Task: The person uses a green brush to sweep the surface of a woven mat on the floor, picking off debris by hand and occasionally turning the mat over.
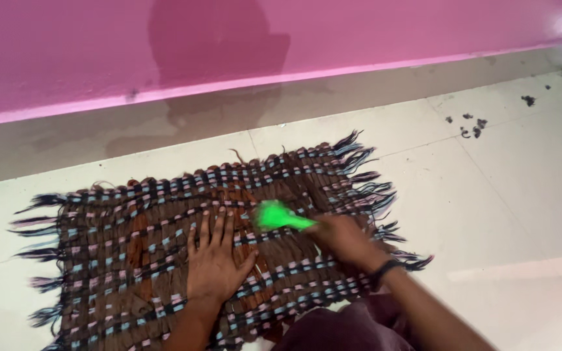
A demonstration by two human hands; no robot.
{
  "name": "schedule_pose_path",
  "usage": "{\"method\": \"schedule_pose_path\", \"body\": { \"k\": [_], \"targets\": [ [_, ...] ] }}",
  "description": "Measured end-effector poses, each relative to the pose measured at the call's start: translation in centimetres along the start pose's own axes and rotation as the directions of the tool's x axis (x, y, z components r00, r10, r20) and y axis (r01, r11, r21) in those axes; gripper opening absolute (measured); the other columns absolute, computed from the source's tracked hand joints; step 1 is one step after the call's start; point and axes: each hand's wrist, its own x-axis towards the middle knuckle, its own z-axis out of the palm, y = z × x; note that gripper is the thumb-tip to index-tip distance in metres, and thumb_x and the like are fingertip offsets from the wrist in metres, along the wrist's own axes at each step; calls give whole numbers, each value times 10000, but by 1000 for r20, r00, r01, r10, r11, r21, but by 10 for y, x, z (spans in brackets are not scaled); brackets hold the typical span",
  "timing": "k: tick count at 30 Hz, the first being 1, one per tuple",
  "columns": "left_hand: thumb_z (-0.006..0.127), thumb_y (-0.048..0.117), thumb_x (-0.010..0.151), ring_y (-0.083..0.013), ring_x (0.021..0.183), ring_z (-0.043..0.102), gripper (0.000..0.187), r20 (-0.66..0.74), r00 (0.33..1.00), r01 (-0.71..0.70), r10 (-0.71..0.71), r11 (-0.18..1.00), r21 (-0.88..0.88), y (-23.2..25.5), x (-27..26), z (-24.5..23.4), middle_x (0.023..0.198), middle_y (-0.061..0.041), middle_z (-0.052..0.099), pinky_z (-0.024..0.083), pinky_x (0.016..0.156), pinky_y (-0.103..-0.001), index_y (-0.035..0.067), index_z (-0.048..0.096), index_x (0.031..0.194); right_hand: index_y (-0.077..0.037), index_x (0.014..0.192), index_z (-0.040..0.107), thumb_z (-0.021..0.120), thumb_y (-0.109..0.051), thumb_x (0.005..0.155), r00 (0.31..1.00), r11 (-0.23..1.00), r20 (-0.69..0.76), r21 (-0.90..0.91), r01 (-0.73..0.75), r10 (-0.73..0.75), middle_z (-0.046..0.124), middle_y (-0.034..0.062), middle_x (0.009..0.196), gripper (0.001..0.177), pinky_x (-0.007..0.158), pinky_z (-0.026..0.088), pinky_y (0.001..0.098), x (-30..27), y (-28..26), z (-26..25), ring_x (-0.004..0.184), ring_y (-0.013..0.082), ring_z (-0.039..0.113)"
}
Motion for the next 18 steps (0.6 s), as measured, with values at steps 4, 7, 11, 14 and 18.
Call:
{"method": "schedule_pose_path", "body": {
  "k": [4,7,11,14,18],
  "targets": [
    [343,766,906,-264,1549,-72,970,52,999,4,-7,999,44,0,0,-2,1693,-46,23,2,1235,-509,158,74,1614,-21,1107,716,546,-283,1019,940,984,-292,17,-178,175,758,128,834,324,712,566,386,-44,126,-73,748,221,701],
    [336,767,910,-262,1546,-75,966,51,999,6,-8,999,41,1,1,-3,1692,-49,14,0,1231,-510,154,72,1607,-20,1117,742,566,-332,1027,773,909,-510,43,-415,377,765,106,959,368,781,551,407,-87,160,-90,852,221,710],
    [339,752,927,-274,1554,-58,962,23,1000,7,-8,999,47,2,0,-2,1690,-59,40,1,1248,-511,137,80,1620,-28,1259,675,548,-310,1030,813,930,-454,219,-295,364,775,204,938,384,744,575,437,-56,89,-33,811,291,730],
    [351,741,912,-270,1546,-56,961,14,1000,4,-4,1000,15,2,-3,-5,1723,-54,33,3,1233,-514,142,80,1613,-30,1263,664,613,-328,974,945,982,-327,183,46,17,766,147,935,419,740,568,383,-24,-18,21,816,239,727],
    [347,737,957,-295,1570,-49,932,76,997,-1,-1,1000,26,-1,-3,-4,1715,-80,47,-2,1256,-517,116,118,1613,-69,1237,689,598,-343,994,992,999,-129,30,14,-10,747,145,860,377,683,521,412,18,-49,24,724,255,669]
  ]
}}
